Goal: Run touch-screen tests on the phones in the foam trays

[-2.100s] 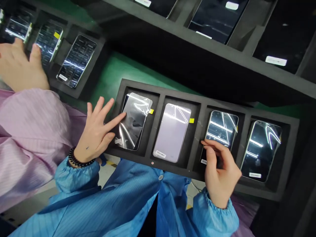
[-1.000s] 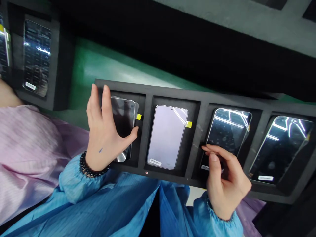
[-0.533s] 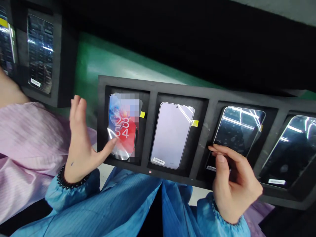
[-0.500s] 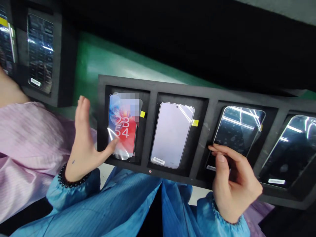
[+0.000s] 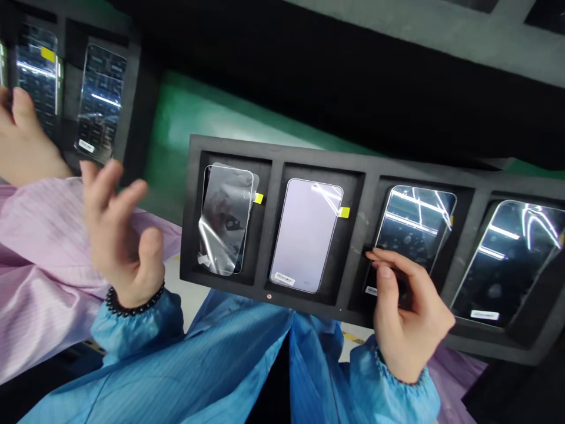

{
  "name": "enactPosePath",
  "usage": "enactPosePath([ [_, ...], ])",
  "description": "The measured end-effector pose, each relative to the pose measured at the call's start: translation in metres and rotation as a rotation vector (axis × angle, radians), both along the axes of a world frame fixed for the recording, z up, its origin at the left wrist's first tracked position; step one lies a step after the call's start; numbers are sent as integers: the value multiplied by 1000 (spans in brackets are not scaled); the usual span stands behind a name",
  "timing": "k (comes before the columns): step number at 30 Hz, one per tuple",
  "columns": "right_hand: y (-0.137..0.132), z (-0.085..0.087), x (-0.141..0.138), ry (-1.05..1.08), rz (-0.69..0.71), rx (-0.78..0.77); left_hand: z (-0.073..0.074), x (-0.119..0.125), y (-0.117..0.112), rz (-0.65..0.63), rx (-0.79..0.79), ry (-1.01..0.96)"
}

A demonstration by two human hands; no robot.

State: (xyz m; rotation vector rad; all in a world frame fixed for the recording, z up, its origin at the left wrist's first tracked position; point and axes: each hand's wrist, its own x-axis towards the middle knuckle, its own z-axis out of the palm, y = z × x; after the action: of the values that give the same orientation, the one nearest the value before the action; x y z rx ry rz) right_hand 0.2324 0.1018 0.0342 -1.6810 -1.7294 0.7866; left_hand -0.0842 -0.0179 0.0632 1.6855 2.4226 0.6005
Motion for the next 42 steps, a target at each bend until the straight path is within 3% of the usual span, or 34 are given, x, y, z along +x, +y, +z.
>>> enactPosePath([
  [3, 0, 1, -1, -12, 29, 13, -4, 6, -20, -38, 125, -57],
  [10, -2, -1, 2, 12, 103, 24, -13, 11, -33, -161, -121, -26],
  [23, -2, -3, 2, 31, 268, 111, -24, 1, 21, -185, -219, 45],
  [27, 0, -5, 1, 14, 276, 158, -33, -1, 34, -137, -267, -37],
  [30, 1, -7, 2, -12, 277, 188, -35, -1, 27, -80, -262, -176],
  [34, 2, -10, 4, -74, 307, 250, -30, 3, -3, -45, -187, -278],
  [39, 5, -7, 7, -89, 322, 345, -21, 15, -26, 22, 78, -78],
  [42, 2, 1, 5, -74, 391, 409, -23, 23, -35, 3, 189, 47],
])
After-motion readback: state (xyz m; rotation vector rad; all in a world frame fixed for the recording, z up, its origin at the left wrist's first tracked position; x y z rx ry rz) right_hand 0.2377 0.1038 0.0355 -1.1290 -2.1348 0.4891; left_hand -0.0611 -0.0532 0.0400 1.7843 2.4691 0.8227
